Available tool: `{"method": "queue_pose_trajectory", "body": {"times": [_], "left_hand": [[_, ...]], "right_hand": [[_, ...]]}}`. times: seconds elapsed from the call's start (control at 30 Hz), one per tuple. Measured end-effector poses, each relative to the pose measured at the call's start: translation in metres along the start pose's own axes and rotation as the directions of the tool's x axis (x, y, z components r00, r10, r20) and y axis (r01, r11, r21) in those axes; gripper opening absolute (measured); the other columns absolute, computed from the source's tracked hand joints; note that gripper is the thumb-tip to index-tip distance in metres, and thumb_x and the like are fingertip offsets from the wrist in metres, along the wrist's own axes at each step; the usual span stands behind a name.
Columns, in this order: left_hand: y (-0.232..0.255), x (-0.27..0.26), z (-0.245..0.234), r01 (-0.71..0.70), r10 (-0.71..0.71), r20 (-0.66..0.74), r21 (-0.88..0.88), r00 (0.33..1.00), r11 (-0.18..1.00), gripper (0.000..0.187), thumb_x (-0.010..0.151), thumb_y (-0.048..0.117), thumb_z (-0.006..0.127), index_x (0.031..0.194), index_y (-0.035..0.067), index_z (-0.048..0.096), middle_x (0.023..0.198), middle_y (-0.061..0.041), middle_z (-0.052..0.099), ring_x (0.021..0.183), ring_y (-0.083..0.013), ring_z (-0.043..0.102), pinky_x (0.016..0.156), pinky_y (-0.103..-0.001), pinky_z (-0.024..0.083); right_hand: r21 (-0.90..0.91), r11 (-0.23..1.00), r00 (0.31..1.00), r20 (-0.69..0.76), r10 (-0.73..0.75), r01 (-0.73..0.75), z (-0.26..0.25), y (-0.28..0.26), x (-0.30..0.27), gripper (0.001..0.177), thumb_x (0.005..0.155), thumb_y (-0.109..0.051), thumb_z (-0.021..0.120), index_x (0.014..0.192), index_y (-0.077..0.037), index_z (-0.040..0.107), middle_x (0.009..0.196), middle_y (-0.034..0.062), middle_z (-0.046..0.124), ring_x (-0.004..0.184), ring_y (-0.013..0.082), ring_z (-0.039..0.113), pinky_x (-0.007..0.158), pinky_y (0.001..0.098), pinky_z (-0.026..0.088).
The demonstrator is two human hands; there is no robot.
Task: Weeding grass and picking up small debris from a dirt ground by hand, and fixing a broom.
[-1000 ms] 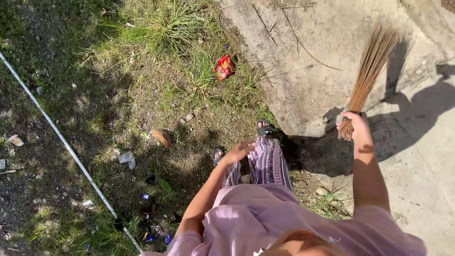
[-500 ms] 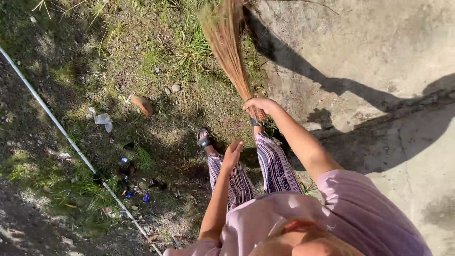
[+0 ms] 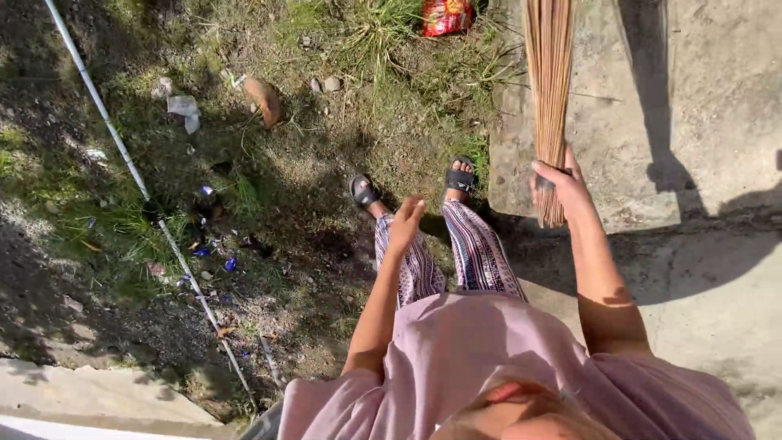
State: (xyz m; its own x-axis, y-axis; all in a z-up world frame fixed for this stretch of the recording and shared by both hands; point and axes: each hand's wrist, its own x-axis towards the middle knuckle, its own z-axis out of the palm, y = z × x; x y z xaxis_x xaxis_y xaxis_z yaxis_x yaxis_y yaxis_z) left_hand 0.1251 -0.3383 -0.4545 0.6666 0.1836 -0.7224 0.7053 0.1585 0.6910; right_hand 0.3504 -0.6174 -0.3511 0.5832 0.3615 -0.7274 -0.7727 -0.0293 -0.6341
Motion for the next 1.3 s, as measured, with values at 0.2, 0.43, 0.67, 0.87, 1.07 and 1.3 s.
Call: {"method": "queue_pose_trajectory", "body": {"times": [0.2,0.43,0.67,0.87,1.07,1.3], "left_hand": [[-0.007,-0.016,-0.007,0.012,-0.008,-0.03,0.143,1.0,0.99,0.044,0.103,0.036,0.056,0.137,0.007,0.06,0.122,-0.015,0.072,0.113,-0.0251,0.069,0.096,-0.035,0.053],[-0.074,-0.046,-0.06,0.113,-0.087,-0.144,0.189,0.986,0.975,0.046,0.103,0.04,0.058,0.135,0.007,0.062,0.113,-0.014,0.074,0.106,-0.0238,0.071,0.092,-0.036,0.054],[-0.066,-0.044,-0.086,0.135,-0.122,-0.201,0.054,0.972,0.989,0.041,0.101,0.037,0.059,0.13,0.009,0.066,0.111,-0.016,0.075,0.103,-0.0246,0.072,0.091,-0.036,0.055],[-0.073,-0.038,-0.09,0.078,-0.057,-0.178,0.114,0.982,0.99,0.039,0.103,0.035,0.057,0.129,0.008,0.065,0.112,-0.015,0.075,0.105,-0.0237,0.071,0.092,-0.036,0.055],[-0.076,-0.043,-0.103,0.183,-0.166,-0.164,0.09,0.972,0.979,0.037,0.104,0.035,0.055,0.13,0.01,0.065,0.109,-0.015,0.075,0.1,-0.0241,0.073,0.089,-0.037,0.056],[-0.079,-0.027,-0.086,0.145,-0.135,-0.142,0.062,0.98,0.987,0.038,0.104,0.035,0.056,0.129,0.009,0.065,0.112,-0.015,0.074,0.103,-0.0228,0.071,0.089,-0.036,0.056]], "right_hand": [[-0.554,0.821,0.95,-0.308,-0.045,-0.14,0.033,0.117,0.187,0.094,0.083,-0.007,0.076,0.155,-0.002,0.015,0.115,0.0184,0.064,0.081,0.0266,0.068,0.065,0.0365,0.06],[-0.795,0.575,0.867,0.135,0.48,-0.195,0.208,0.181,0.193,0.113,0.073,-0.027,0.084,0.16,0.003,0.019,0.157,0.03,0.033,0.14,0.0392,0.041,0.113,0.0428,0.038],[-0.706,0.705,0.936,0.199,0.292,-0.07,0.147,0.066,0.077,0.111,0.068,-0.028,0.087,0.162,-0.011,0.031,0.15,0.0171,0.053,0.135,0.0261,0.053,0.11,0.0323,0.039],[-0.518,0.849,0.986,-0.166,0.019,-0.103,0.065,0.047,0.175,0.094,0.076,-0.001,0.072,0.162,-0.011,0.035,0.114,0.0109,0.068,0.088,0.018,0.071,0.067,0.0333,0.062],[-0.511,0.713,0.862,-0.13,0.489,-0.481,0.125,0.087,0.212,0.103,0.081,-0.007,0.071,0.165,-0.004,0.01,0.119,0.0189,0.064,0.078,0.0229,0.068,0.064,0.0396,0.059],[-0.588,0.696,0.672,0.32,0.668,-0.412,0.188,0.05,0.067,0.105,0.079,-0.011,0.074,0.165,-0.011,0.014,0.071,0.0144,0.066,0.046,0.0189,0.057,0.046,0.0337,0.049]]}}
